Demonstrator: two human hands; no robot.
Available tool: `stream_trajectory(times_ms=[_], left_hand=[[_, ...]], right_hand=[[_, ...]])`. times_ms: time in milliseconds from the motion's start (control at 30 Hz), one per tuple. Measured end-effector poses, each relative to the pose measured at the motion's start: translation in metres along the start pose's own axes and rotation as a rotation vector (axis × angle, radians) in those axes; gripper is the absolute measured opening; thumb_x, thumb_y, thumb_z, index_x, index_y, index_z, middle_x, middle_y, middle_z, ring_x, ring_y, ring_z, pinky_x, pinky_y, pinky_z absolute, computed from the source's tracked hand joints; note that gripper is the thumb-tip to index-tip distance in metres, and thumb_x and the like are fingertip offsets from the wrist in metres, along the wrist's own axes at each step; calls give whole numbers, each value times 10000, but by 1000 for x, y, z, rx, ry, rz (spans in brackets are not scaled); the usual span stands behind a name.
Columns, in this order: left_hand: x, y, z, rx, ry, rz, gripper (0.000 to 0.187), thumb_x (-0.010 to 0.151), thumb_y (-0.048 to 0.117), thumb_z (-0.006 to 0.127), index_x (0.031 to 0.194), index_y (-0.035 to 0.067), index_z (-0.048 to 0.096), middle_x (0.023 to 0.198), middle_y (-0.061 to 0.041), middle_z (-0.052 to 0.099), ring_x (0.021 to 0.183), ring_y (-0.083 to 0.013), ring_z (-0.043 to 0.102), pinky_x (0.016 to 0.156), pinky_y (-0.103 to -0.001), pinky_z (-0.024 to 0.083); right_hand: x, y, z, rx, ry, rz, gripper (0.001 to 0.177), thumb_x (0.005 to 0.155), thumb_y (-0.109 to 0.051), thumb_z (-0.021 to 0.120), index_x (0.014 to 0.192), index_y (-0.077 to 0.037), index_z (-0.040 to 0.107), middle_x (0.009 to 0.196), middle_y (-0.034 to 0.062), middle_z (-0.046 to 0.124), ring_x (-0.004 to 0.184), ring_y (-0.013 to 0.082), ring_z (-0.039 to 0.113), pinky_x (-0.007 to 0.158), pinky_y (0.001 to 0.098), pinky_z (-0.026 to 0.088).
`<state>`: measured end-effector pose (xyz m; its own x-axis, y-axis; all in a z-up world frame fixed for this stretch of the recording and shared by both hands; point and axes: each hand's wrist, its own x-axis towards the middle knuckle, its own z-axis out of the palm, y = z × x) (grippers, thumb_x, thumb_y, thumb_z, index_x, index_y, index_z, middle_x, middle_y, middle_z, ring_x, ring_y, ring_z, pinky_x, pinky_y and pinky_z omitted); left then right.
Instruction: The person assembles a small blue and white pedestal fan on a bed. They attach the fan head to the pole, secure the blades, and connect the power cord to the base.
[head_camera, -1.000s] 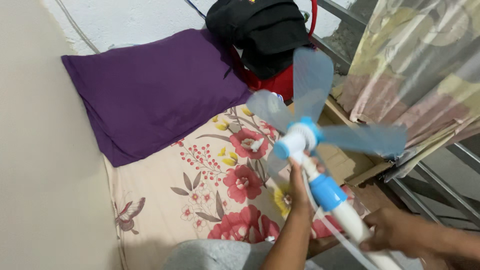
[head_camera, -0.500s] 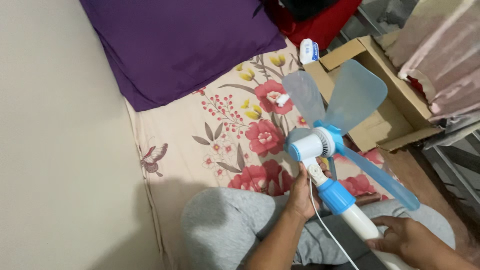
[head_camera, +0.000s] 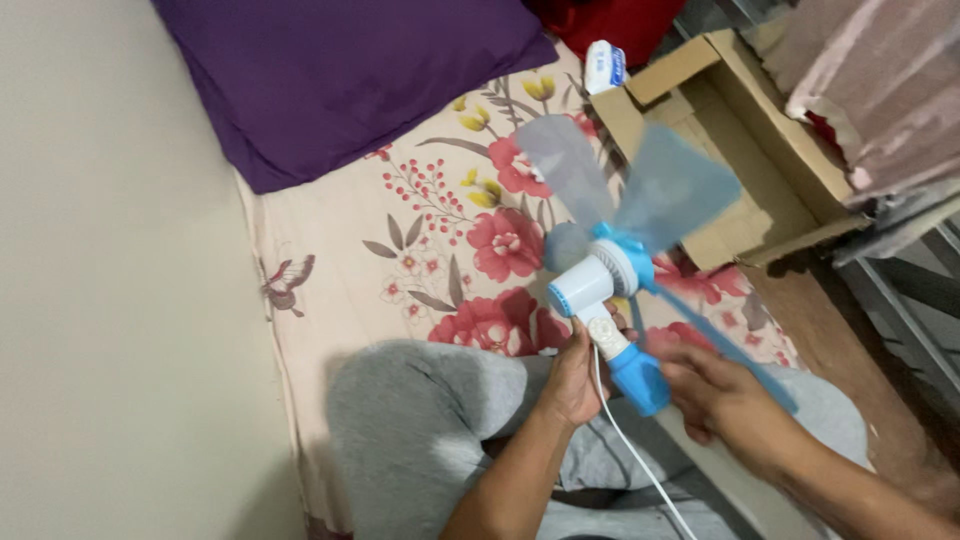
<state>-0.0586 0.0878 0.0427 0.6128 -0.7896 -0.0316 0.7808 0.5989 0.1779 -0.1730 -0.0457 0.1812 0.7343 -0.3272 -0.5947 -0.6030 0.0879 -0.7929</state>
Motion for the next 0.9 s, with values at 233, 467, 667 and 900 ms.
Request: stream_trajectory(times_ms=[233,467,667,900], left_hand=[[-14,11,-5,86,-148,4,519,1049,503,599,1358,92,530,1236,-65,649,1247,-237,622,1119,-436,502],[-25,13,-8,218,-198,-160,595,992,428,705,1402,36,526,1341,-90,641,1307,-251,602,1152,-426,475],[-25,29,-14,292,-282,-273,609,965,266,784,1448,18,509,1366,-147,643,1344,-303,599,1172,-446,486],[-26,43,-20,331,-195,-385,612,943,147,794,1477,19,522,1363,-148,651,1310,-281,623,1072,-418,534]], right_hand=[[1,-8,15,-656,-59,-530,640,949,-305,738,1464,-44,462,983,177,730,865,234,705,779,405,556],[-42,-50,30,-1199,15,91,957,783,-424,803,1601,-249,338,733,142,724,770,342,720,730,438,565],[-35,-28,19,-1183,42,-1,873,743,-438,852,1493,-217,464,752,140,751,780,348,746,729,465,575],[-30,-39,20,-1129,-24,40,831,734,-420,893,1465,-274,525,811,159,748,827,355,729,770,460,558]])
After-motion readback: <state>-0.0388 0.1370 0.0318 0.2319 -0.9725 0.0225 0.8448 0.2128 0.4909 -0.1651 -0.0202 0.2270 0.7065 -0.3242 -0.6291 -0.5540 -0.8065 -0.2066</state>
